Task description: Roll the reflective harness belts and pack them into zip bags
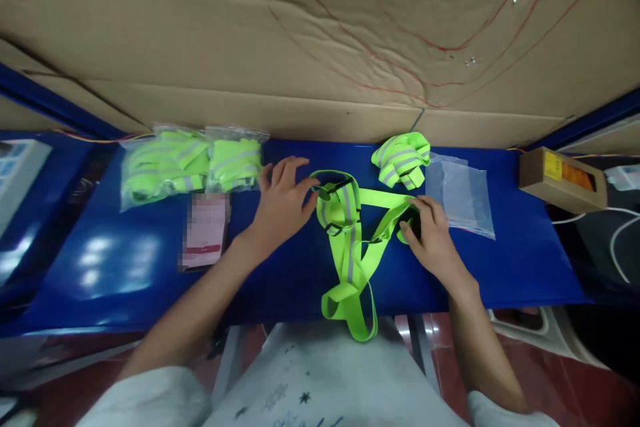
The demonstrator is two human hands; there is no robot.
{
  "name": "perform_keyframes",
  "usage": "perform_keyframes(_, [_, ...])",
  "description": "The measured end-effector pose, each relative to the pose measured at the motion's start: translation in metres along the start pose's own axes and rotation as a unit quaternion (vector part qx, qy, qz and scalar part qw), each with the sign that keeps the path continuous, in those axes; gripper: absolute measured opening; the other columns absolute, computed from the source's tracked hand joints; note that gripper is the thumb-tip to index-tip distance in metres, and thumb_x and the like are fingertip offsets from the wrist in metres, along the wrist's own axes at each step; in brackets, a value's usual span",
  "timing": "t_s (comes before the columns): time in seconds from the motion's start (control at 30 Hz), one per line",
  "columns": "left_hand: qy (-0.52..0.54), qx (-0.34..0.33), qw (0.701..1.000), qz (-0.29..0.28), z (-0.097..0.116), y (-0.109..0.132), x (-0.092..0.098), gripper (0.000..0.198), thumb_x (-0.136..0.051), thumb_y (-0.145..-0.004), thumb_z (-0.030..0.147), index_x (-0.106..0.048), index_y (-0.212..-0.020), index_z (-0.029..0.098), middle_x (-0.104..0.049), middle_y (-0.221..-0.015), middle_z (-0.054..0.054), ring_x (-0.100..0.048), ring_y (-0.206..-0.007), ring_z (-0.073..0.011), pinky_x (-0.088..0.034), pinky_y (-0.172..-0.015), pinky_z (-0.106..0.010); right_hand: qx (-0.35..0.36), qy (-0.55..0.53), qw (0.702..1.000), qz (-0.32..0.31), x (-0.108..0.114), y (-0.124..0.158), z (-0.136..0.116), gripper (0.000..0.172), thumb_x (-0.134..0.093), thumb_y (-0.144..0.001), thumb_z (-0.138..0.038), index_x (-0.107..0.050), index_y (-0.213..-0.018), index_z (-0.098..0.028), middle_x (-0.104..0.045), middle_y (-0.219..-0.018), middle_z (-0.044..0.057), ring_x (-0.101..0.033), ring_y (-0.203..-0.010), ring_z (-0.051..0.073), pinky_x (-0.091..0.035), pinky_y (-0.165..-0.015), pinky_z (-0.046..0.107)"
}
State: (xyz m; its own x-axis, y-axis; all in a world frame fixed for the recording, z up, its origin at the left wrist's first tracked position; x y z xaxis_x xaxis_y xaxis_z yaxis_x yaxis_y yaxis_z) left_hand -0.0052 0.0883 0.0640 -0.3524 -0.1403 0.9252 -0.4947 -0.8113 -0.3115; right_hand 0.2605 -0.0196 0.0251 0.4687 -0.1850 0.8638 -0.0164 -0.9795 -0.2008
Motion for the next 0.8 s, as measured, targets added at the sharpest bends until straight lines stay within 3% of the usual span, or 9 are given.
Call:
perform_keyframes(0.07, [-0.022,-0.042,0.999,0.013,0.016,-0.003,0.000,0.027,-0.057,-0.099,0.036,-0.073,-0.115,0.020,-0.056,-0.145,-0.015,-0.050,-0.137,-0.0358,-0.031,-0.115,-0.058,0.008,-0.047,0.999,0.009,0.001,0.005,0.000,0.049,-0.049,-0.104,-0.037,-0.046,-0.150,-0.020,-0.034,-0.160,0.019,-0.041,-0.149,0.032,-0.042,-0.118,0.051])
perform_keyframes(0.13, [-0.041,-0.068,0.997,-0.012,0.033,-0.009,-0.009,0.038,-0.058,-0.099,0.043,-0.069,-0.125,0.018,-0.057,-0.143,-0.017,-0.054,-0.129,-0.0358,-0.037,-0.109,-0.054,0.008,-0.086,0.995,0.041,0.003,0.008,0.000,0.045,-0.051,-0.104,-0.036,-0.052,-0.147,-0.023,-0.029,-0.166,0.015,-0.051,-0.143,0.029,-0.047,-0.116,0.046])
perform_keyframes(0.27, [-0.083,-0.023,0.989,-0.119,0.040,-0.031,-0.037,0.061,-0.054,-0.101,0.051,-0.053,-0.144,0.008,-0.068,-0.116,-0.019,-0.064,-0.104,-0.0348,-0.046,-0.087,-0.045,-0.020,-0.082,0.990,0.111,0.006,0.016,0.005,0.033,-0.057,-0.102,-0.036,-0.065,-0.132,-0.024,-0.055,-0.148,0.012,-0.063,-0.129,0.027,-0.050,-0.113,0.045])
perform_keyframes(0.37, [-0.109,-0.077,0.983,-0.129,0.049,-0.041,-0.043,0.046,-0.057,-0.100,0.040,-0.060,-0.137,0.013,-0.063,-0.126,-0.020,-0.061,-0.112,-0.0366,-0.045,-0.088,-0.045,-0.079,-0.014,0.983,0.166,0.010,0.031,0.014,0.046,-0.064,-0.097,-0.048,-0.065,-0.133,-0.018,-0.065,-0.130,0.017,-0.063,-0.124,0.032,-0.052,-0.105,0.050])
perform_keyframes(0.47, [-0.106,-0.148,0.973,-0.145,0.062,-0.041,-0.049,0.031,-0.059,-0.095,0.024,-0.067,-0.123,0.012,-0.056,-0.137,-0.020,-0.055,-0.124,-0.0369,-0.044,-0.094,-0.045,-0.169,0.027,0.969,0.179,0.010,0.047,0.027,0.059,-0.070,-0.089,-0.062,-0.066,-0.123,-0.015,-0.071,-0.105,0.015,-0.069,-0.098,0.033,-0.056,-0.087,0.049])
perform_keyframes(0.6, [-0.088,-0.092,0.977,-0.172,0.055,-0.046,-0.059,0.030,-0.062,-0.095,0.027,-0.068,-0.118,0.009,-0.062,-0.125,-0.019,-0.062,-0.115,-0.0328,-0.050,-0.087,-0.038,-0.202,-0.054,0.969,0.133,0.003,0.056,0.036,0.047,-0.070,-0.088,-0.065,-0.068,-0.101,-0.019,-0.074,-0.088,0.007,-0.071,-0.079,0.027,-0.053,-0.071,0.036])
perform_keyframes(0.7, [-0.043,-0.037,0.991,-0.117,0.031,-0.054,-0.041,0.027,-0.050,-0.103,0.028,-0.070,-0.114,0.013,-0.066,-0.117,-0.014,-0.066,-0.102,-0.0257,-0.051,-0.079,-0.033,-0.219,-0.098,0.957,0.162,0.016,0.062,0.041,0.040,-0.076,-0.085,-0.060,-0.069,-0.092,-0.021,-0.075,-0.084,0.004,-0.072,-0.075,0.023,-0.051,-0.070,0.033])
perform_keyframes(0.77, [0.095,0.024,0.995,-0.006,-0.003,-0.055,-0.006,0.024,-0.053,-0.102,0.034,-0.070,-0.104,0.017,-0.069,-0.102,-0.008,-0.066,-0.094,-0.0206,-0.051,-0.079,-0.030,-0.221,-0.139,0.939,0.225,0.036,0.071,0.049,0.035,-0.080,-0.082,-0.053,-0.067,-0.087,-0.021,-0.076,-0.089,0.005,-0.073,-0.081,0.024,-0.052,-0.075,0.035])
perform_keyframes(0.8, [0.188,0.058,0.978,0.066,-0.027,-0.052,0.015,0.021,-0.058,-0.099,0.036,-0.069,-0.100,0.018,-0.068,-0.095,-0.005,-0.064,-0.088,-0.0175,-0.051,-0.078,-0.028,-0.213,-0.175,0.924,0.264,0.048,0.077,0.057,0.033,-0.082,-0.081,-0.049,-0.064,-0.085,-0.021,-0.076,-0.092,0.006,-0.073,-0.086,0.024,-0.053,-0.080,0.036])
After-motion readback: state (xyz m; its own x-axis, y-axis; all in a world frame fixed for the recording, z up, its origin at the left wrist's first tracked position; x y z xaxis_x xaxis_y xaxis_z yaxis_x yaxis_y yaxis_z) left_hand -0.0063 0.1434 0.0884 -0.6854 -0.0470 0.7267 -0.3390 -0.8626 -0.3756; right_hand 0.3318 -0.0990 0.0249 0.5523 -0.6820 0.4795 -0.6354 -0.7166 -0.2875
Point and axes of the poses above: each hand's wrist, its own y-axis away from the middle knuckle, its own x-axis out of the back of the hand, z = x × y, the point moved 7 cm from there along -y, towards the middle knuckle
